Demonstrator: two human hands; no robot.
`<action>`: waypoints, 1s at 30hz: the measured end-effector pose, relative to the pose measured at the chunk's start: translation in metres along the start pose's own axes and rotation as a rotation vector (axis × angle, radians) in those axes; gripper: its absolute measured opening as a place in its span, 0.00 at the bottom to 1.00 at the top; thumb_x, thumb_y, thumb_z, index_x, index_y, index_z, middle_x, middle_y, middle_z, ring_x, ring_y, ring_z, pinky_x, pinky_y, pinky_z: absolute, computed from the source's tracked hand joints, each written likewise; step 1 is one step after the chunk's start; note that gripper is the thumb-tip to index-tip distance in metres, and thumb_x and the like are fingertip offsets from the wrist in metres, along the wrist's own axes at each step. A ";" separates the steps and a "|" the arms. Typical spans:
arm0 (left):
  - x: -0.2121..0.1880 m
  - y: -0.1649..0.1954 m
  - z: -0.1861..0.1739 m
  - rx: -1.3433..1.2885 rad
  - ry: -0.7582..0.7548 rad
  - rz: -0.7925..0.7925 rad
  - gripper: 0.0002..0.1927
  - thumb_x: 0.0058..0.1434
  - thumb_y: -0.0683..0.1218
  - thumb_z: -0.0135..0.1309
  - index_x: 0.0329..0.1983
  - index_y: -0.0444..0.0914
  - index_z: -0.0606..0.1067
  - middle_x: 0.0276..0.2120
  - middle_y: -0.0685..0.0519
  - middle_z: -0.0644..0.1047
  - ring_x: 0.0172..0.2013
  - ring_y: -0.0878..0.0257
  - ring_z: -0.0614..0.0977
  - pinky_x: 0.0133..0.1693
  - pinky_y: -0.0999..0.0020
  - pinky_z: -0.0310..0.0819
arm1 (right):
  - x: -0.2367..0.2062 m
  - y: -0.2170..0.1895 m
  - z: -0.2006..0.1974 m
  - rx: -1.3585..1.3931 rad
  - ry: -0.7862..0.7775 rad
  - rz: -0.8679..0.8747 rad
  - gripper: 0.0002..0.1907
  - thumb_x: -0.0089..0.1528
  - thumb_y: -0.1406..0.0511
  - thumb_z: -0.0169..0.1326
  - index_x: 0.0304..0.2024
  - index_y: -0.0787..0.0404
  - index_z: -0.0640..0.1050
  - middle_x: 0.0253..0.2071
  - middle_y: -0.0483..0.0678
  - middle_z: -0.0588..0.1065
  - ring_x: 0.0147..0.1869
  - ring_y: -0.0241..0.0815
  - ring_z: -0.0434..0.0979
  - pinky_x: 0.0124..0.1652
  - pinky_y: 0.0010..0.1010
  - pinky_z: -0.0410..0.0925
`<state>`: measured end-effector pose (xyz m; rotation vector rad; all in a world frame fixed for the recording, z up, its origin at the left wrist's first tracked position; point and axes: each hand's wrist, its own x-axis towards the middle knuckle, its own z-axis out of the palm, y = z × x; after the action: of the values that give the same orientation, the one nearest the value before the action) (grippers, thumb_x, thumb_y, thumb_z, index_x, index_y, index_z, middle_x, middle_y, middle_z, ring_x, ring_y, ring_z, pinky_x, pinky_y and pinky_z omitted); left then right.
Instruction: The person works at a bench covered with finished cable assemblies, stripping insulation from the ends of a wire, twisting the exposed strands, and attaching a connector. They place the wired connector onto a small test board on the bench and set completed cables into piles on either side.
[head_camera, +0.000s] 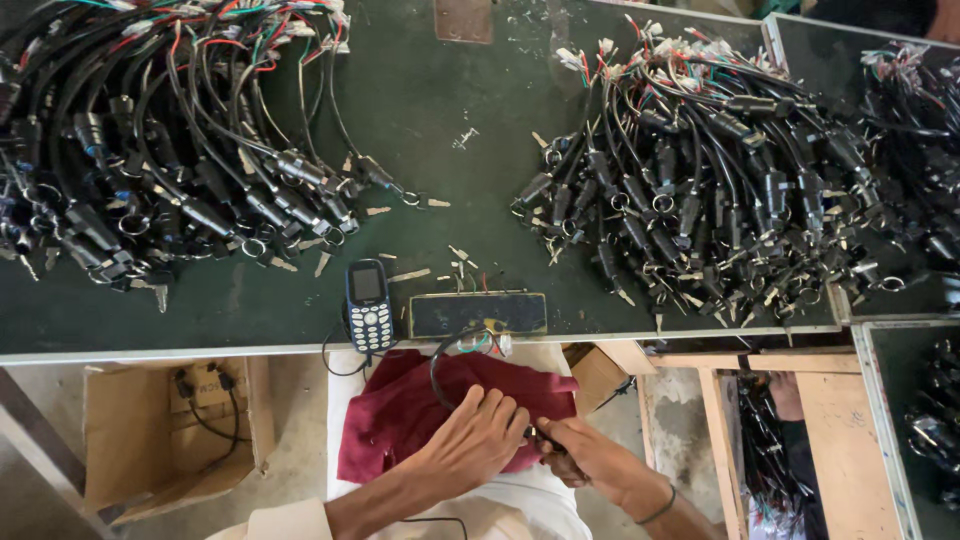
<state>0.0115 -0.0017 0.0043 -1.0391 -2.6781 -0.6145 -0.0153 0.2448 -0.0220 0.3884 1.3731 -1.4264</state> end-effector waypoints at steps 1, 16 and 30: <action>0.000 0.001 0.002 -0.004 -0.005 -0.005 0.13 0.63 0.50 0.55 0.40 0.35 0.72 0.32 0.49 0.70 0.36 0.55 0.72 0.43 0.58 0.62 | 0.001 0.001 0.002 -0.251 0.081 -0.223 0.18 0.71 0.56 0.44 0.31 0.60 0.72 0.18 0.42 0.63 0.19 0.34 0.58 0.23 0.30 0.55; 0.009 0.011 0.025 -0.120 -0.149 -0.147 0.10 0.60 0.42 0.56 0.42 0.36 0.70 0.34 0.47 0.73 0.33 0.53 0.78 0.34 0.58 0.69 | 0.000 0.020 -0.015 -0.720 0.327 -0.430 0.18 0.73 0.59 0.42 0.35 0.64 0.75 0.25 0.56 0.71 0.32 0.61 0.69 0.33 0.47 0.63; 0.045 -0.005 0.006 -0.702 -0.423 -0.536 0.13 0.55 0.55 0.62 0.36 0.43 0.81 0.30 0.44 0.82 0.36 0.44 0.84 0.41 0.48 0.77 | -0.034 -0.038 0.002 -1.568 0.337 -1.090 0.08 0.60 0.65 0.55 0.37 0.63 0.73 0.27 0.53 0.73 0.34 0.56 0.75 0.38 0.52 0.67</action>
<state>-0.0249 0.0247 0.0128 -0.5877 -3.2138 -1.6962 -0.0333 0.2495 0.0254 -1.3533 2.6693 -0.5417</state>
